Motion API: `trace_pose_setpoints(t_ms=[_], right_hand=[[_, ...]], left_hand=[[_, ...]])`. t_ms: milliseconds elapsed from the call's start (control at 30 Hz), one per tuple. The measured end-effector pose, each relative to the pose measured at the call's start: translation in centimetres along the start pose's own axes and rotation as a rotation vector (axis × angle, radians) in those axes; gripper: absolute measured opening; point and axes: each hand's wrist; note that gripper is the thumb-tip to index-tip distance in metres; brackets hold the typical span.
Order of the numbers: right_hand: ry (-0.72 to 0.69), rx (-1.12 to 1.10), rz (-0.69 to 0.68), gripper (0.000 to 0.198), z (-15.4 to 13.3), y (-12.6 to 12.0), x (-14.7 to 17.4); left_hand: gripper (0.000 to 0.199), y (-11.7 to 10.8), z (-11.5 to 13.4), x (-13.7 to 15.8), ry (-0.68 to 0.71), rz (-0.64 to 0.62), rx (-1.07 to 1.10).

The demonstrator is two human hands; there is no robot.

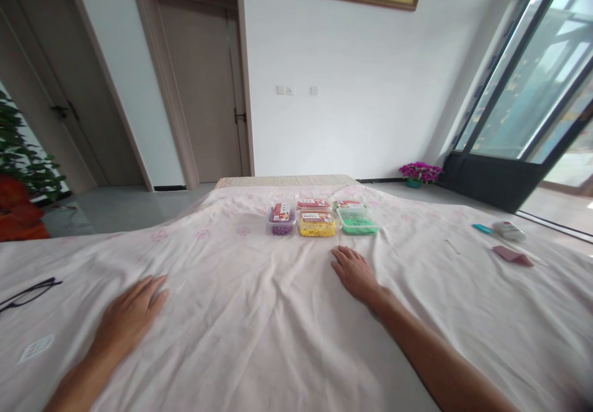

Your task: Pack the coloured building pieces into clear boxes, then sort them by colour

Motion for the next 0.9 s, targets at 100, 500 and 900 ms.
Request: trace_pose_setpoints(t_ms=[100, 500, 900], right_hand=[[-0.003, -0.003, -0.011, 0.048, 0.2, 0.0, 0.1], [-0.016, -0.002, 0.005, 0.045, 0.2, 0.1, 0.4], [-0.014, -0.009, -0.010, 0.045, 0.2, -0.1, 0.5]], left_hand=[[0.057, 0.1, -0.5, -0.2, 0.058, -0.023, 0.013], [0.043, -0.1, -0.4, -0.2, -0.034, -0.022, 0.037], [0.045, -0.8, -0.2, 0.4, -0.088, -0.008, -0.088]])
Point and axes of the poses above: each hand's wrist, its own x-axis away from the middle knuckle, its own y-axis out of the palm, z = x × y, and after that the axes turned 13 degrees about -x, right-handed
